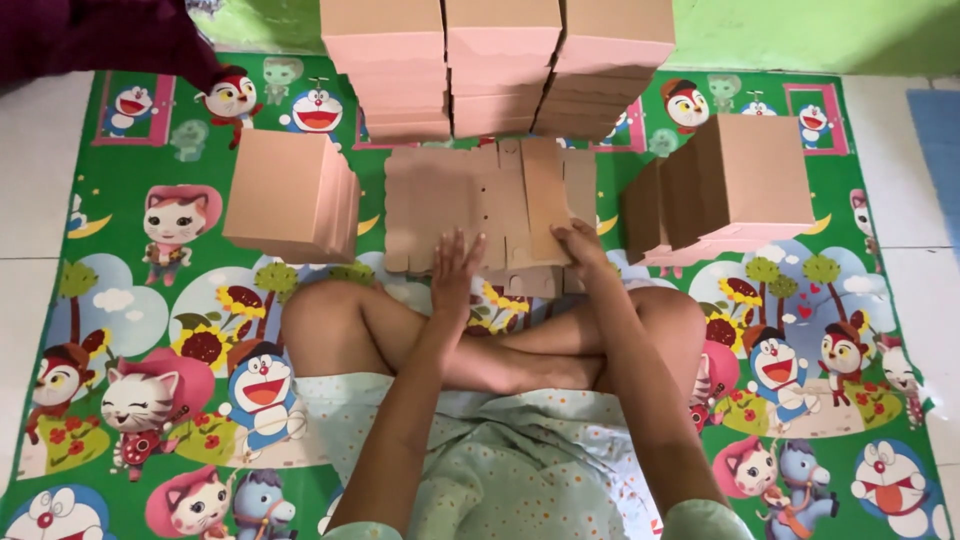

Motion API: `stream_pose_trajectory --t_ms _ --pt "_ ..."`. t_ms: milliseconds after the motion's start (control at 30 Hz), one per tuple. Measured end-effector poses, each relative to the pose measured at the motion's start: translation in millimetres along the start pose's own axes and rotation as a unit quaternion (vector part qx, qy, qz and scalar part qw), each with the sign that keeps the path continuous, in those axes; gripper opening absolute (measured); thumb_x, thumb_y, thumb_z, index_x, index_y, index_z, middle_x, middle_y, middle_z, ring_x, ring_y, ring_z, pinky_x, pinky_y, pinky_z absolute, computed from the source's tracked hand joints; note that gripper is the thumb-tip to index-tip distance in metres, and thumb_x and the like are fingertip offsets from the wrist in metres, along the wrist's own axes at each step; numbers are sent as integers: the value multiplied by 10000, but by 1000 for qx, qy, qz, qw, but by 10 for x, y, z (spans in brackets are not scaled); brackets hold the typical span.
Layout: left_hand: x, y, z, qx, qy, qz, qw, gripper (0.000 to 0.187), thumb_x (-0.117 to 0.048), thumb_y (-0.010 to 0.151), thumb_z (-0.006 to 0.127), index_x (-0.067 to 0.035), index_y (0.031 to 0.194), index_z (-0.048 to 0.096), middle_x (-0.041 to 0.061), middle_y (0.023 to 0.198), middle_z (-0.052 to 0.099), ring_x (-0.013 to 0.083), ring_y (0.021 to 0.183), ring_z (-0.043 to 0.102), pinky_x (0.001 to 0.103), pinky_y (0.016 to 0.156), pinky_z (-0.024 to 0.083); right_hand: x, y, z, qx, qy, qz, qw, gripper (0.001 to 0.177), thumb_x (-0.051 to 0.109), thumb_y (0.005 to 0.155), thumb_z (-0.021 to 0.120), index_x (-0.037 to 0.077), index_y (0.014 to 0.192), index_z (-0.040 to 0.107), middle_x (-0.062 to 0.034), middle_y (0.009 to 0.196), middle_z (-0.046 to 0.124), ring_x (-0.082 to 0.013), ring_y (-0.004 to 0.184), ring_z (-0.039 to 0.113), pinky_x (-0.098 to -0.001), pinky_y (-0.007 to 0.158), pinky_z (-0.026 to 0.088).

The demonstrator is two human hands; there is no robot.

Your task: The person folds cardboard pieces into small boxes by following pre-scored lines and tucking tabs into slots, eventually stacking the finished boxes into several tall piles.

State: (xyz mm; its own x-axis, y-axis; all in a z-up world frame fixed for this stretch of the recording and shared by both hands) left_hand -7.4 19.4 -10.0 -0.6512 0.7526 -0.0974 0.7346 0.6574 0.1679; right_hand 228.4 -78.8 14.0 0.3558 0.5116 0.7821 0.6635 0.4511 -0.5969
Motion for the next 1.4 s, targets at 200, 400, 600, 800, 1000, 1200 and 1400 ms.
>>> stream_pose_trajectory --t_ms 200,400,600,800,1000,1200,1400 --pt "157 25 861 250 -28 -45 967 1096 -545 818 757 -571 1595 -16 57 1742 -11 415 1579 41 608 1241 145 -699 721 -124 -249 -553 -324 726 552 354 956 694 -69 1301 610 -243 1113 702 -340 1064 725 -418 874 622" --pt "162 103 1004 326 36 -37 944 1059 -586 832 745 -549 1596 12 87 1736 28 456 1563 59 653 1188 196 339 -582 977 -84 -614 -245 745 287 309 868 640 75 950 785 -136 837 765 -338 831 778 -472 668 631" --pt "402 80 1547 350 6 -16 937 910 -609 980 554 -308 1658 27 52 1744 -28 398 1587 23 565 1249 207 -211 -325 1746 20 -623 -273 733 378 282 840 607 130 1178 681 -141 997 742 -378 952 762 -474 793 624" --pt "251 246 1125 296 -133 -99 941 744 -410 1062 469 -129 1660 127 208 1686 216 437 1528 284 559 1160 399 -151 -331 1498 52 -594 -272 755 323 386 912 495 186 948 746 -122 919 767 -365 928 768 -502 755 617" --pt "123 264 1072 241 -86 -99 962 698 -174 1017 512 -172 1650 217 287 1672 204 509 1489 303 627 970 527 -349 -1150 1115 188 -552 -450 677 748 78 738 665 2 1466 514 -318 1427 545 -518 1329 512 -580 1047 462" --pt "33 286 1030 247 -53 -120 960 736 -110 992 518 -55 1646 186 221 1694 212 462 1500 312 609 940 560 -623 -498 1283 115 -610 -446 645 778 217 833 701 78 1548 429 -180 1555 474 -393 1430 445 -548 1159 372" --pt "45 237 564 262 -67 -108 957 1078 -347 818 816 -45 1631 177 209 1693 200 499 1491 295 649 972 532 -127 472 1903 35 -588 -484 647 612 211 892 649 217 1495 547 -124 1532 532 -342 1437 470 -513 1156 383"
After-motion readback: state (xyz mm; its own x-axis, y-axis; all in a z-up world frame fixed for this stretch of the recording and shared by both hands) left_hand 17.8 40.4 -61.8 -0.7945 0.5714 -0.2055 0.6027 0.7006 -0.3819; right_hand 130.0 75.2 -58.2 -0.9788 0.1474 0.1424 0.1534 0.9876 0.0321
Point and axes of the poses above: each hand's wrist, its own y-axis towards the middle knuckle, its own z-axis out of the palm, x = y × z, the point moved 6 cm from there along y, towards the middle knuckle
